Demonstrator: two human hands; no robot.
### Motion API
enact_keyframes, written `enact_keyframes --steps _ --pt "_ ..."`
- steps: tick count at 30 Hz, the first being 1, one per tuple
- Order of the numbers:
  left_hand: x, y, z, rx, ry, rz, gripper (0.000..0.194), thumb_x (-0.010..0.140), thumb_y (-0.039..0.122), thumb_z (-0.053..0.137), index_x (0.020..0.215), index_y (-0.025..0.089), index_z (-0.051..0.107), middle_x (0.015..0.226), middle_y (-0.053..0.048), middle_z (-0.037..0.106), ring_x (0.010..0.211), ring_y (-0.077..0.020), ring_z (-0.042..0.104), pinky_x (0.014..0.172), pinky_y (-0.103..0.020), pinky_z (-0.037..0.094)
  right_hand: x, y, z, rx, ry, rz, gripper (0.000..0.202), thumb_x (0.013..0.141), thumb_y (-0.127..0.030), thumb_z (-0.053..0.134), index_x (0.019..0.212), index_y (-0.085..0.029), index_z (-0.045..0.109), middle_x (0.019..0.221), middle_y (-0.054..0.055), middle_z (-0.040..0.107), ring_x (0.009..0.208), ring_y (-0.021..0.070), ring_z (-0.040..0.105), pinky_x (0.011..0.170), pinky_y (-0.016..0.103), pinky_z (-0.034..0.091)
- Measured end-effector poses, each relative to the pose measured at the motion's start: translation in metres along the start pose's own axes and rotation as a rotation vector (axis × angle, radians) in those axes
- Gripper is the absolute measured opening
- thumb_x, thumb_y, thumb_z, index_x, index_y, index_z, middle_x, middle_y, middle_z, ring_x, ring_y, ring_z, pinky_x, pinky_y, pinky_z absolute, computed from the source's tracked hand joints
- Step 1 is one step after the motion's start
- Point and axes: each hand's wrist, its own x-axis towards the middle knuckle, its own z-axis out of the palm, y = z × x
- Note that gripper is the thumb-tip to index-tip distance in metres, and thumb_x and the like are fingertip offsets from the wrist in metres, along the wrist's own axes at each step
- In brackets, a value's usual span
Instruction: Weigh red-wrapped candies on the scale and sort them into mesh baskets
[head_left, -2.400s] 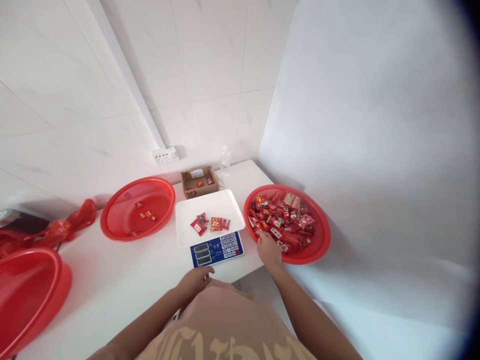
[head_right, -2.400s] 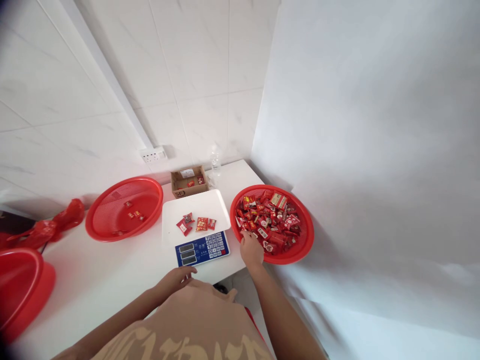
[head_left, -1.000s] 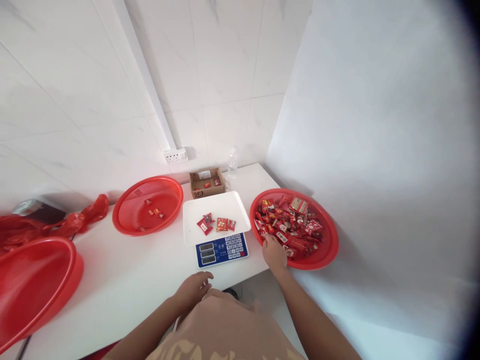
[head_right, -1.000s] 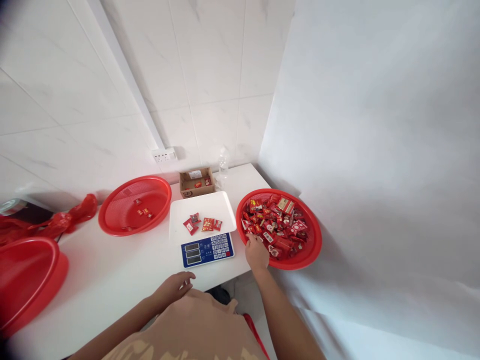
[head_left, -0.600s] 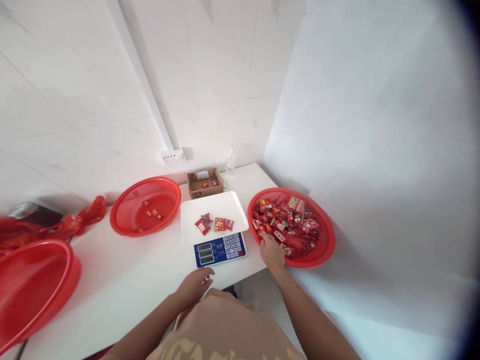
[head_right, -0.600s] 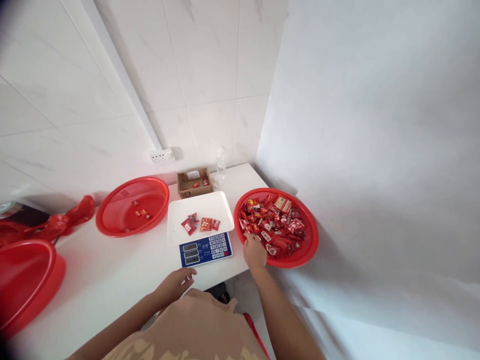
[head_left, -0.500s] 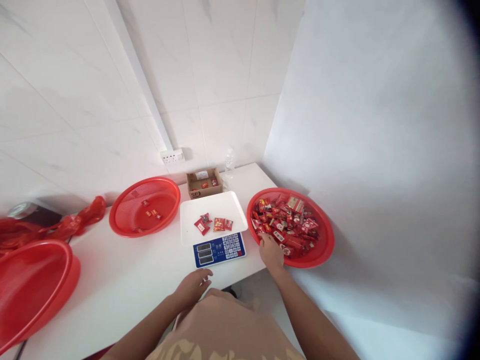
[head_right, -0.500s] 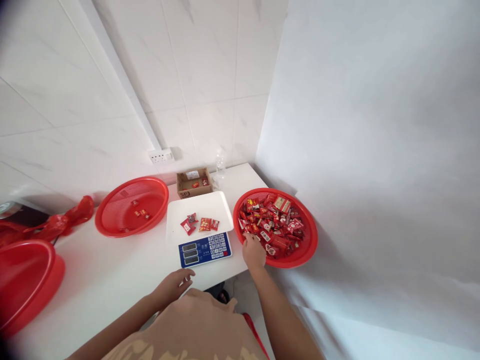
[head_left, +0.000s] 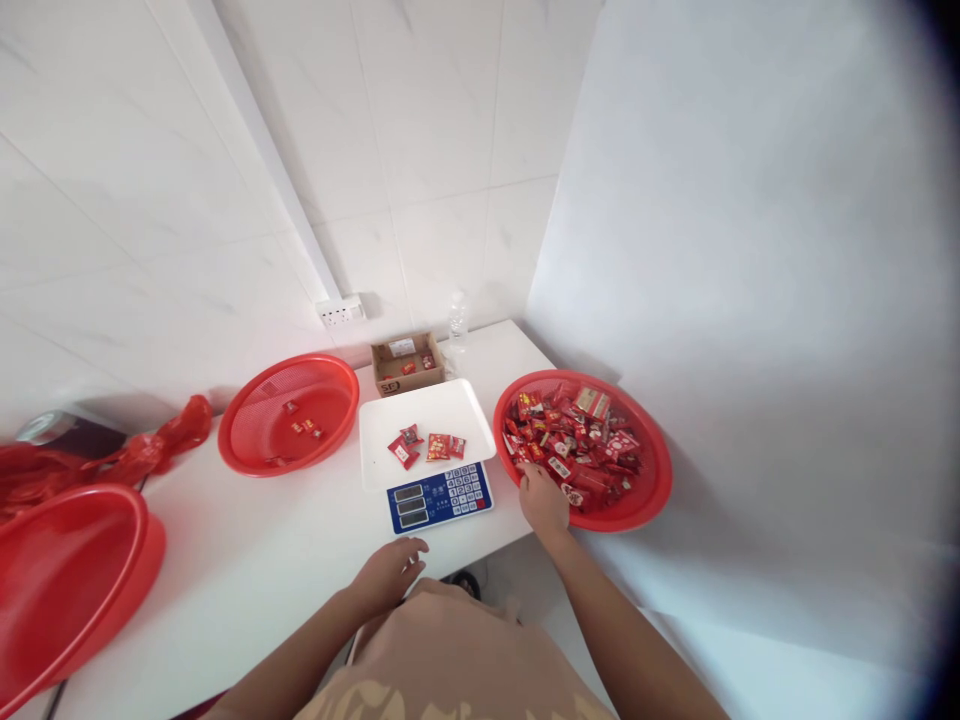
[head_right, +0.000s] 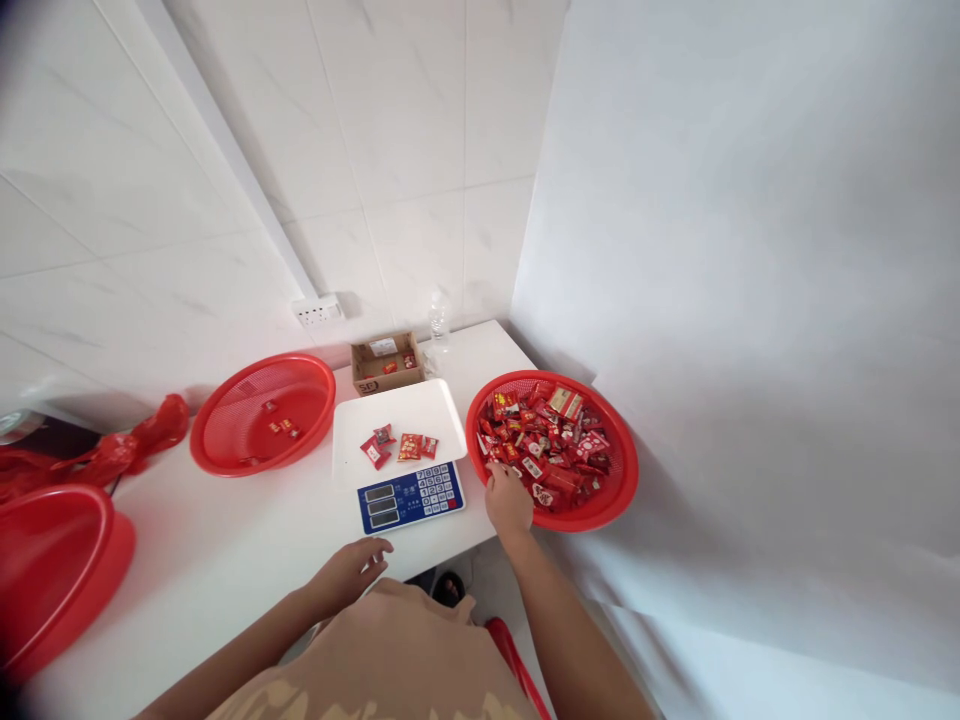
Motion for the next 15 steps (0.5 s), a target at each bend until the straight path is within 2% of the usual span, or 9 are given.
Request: enact_keyframes --steps 7,9,12,15 --pt "-0.005 0.005 -0.007 -0.008 0.006 -0.021 0.030 0.087 0.031 0.038 0.103 0.020 0.061 0.101 -0.007 0.066 0.089 -0.0178 0.060 0.080 -0.029 0.043 -0.001 -0.001 -0.002 0.020 -0.003 0.010 0.040 0.089 -0.019 0.034 0.119 -0.026 0.059 0.123 0.005 0.060 0.102 0.0179 0.058 0.075 0.026 0.044" --pt "-0.004 0.008 -0.009 0.017 0.013 -0.020 0.031 0.089 0.036 0.036 0.093 0.020 0.063 0.095 -0.007 0.067 0.087 -0.0187 0.060 0.077 -0.029 0.042 -0.001 -0.002 -0.003 0.021 -0.008 0.013 0.040 0.089 -0.019 0.034 0.119 -0.026 0.059 0.123 0.005 0.060 0.102 0.0175 0.058 0.076 0.025 0.044" --pt "-0.002 0.010 -0.014 0.067 0.022 -0.048 0.044 0.091 0.043 0.028 0.071 0.019 0.060 0.078 -0.006 0.066 0.077 -0.0196 0.059 0.073 -0.030 0.040 -0.001 -0.003 -0.003 0.016 -0.008 0.018 0.040 0.090 -0.018 0.033 0.119 -0.025 0.059 0.123 0.006 0.059 0.102 0.0172 0.058 0.076 0.025 0.043" --pt "0.001 0.007 -0.017 0.008 0.051 -0.130 0.051 0.091 0.045 0.021 0.063 0.020 0.055 0.068 -0.004 0.063 0.069 -0.0187 0.058 0.069 -0.030 0.040 -0.001 -0.003 -0.003 0.003 -0.006 0.026 0.040 0.090 -0.019 0.033 0.120 -0.025 0.059 0.122 0.006 0.060 0.101 0.0169 0.059 0.074 0.025 0.043"
